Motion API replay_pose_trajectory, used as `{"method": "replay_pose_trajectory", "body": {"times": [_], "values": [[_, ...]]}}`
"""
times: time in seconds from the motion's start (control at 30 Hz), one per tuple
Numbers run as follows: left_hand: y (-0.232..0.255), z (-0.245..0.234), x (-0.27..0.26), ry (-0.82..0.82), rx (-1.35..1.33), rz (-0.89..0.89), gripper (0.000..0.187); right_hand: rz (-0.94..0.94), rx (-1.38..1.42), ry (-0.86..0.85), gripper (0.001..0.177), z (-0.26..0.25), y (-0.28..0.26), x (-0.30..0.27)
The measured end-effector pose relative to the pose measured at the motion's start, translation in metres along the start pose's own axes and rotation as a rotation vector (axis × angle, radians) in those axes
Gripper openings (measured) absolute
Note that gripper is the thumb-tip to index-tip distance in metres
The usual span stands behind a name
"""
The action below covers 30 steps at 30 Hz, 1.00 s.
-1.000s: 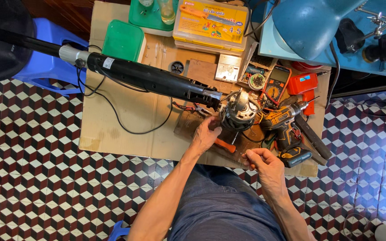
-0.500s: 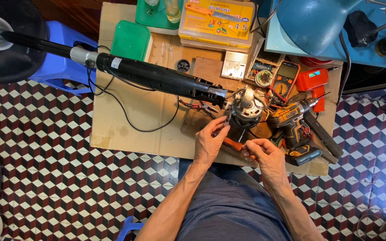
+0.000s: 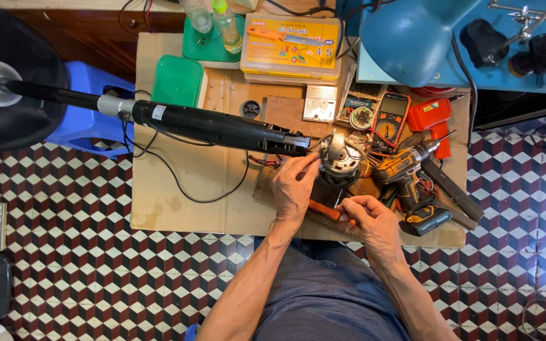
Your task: The person repairs a standing fan motor by hand, using pliers and a screwdriver to strip, twist, and secure wires to the motor terminals. They repeatedly adjust the wiring and tighten connections while the fan remains disassembled on the workbench.
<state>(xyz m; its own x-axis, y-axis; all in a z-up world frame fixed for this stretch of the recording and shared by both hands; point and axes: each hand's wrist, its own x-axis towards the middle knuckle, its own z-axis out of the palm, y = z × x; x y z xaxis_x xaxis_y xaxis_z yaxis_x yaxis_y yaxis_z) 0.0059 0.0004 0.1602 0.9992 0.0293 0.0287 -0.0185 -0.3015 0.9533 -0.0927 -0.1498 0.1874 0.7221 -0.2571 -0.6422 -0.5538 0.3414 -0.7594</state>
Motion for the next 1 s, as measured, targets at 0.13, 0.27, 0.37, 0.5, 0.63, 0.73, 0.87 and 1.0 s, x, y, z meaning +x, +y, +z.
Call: {"method": "replay_pose_trajectory", "body": {"times": [0.13,0.27,0.37,0.5,0.63,0.73,0.87,1.0], "values": [[0.003,0.001,0.001,0.031,0.057,0.023,0.018,0.006,0.044,0.013,0.021,0.003,0.0,0.002],[0.011,0.0,-0.001,0.044,0.059,-0.071,0.02,-0.025,0.105,-0.014,0.021,0.007,-0.002,0.001],[0.011,-0.004,-0.001,0.077,0.146,-0.047,0.02,-0.044,0.135,-0.016,0.02,0.008,-0.002,0.0],[0.011,-0.011,0.001,0.032,0.137,-0.116,0.021,-0.079,0.221,-0.041,0.02,0.01,-0.002,0.005],[0.014,-0.016,0.002,0.004,0.187,-0.099,0.021,-0.046,0.226,-0.051,0.02,0.017,0.001,0.012],[0.016,-0.017,0.001,-0.012,0.207,-0.126,0.022,-0.08,0.211,-0.077,0.02,0.024,0.003,0.016],[0.016,-0.018,-0.001,-0.009,0.203,-0.139,0.022,-0.153,0.128,-0.086,0.018,0.038,0.004,0.022],[0.011,-0.022,-0.009,0.002,0.149,-0.134,0.021,-0.271,0.089,-0.153,0.016,0.05,0.007,0.026]]}}
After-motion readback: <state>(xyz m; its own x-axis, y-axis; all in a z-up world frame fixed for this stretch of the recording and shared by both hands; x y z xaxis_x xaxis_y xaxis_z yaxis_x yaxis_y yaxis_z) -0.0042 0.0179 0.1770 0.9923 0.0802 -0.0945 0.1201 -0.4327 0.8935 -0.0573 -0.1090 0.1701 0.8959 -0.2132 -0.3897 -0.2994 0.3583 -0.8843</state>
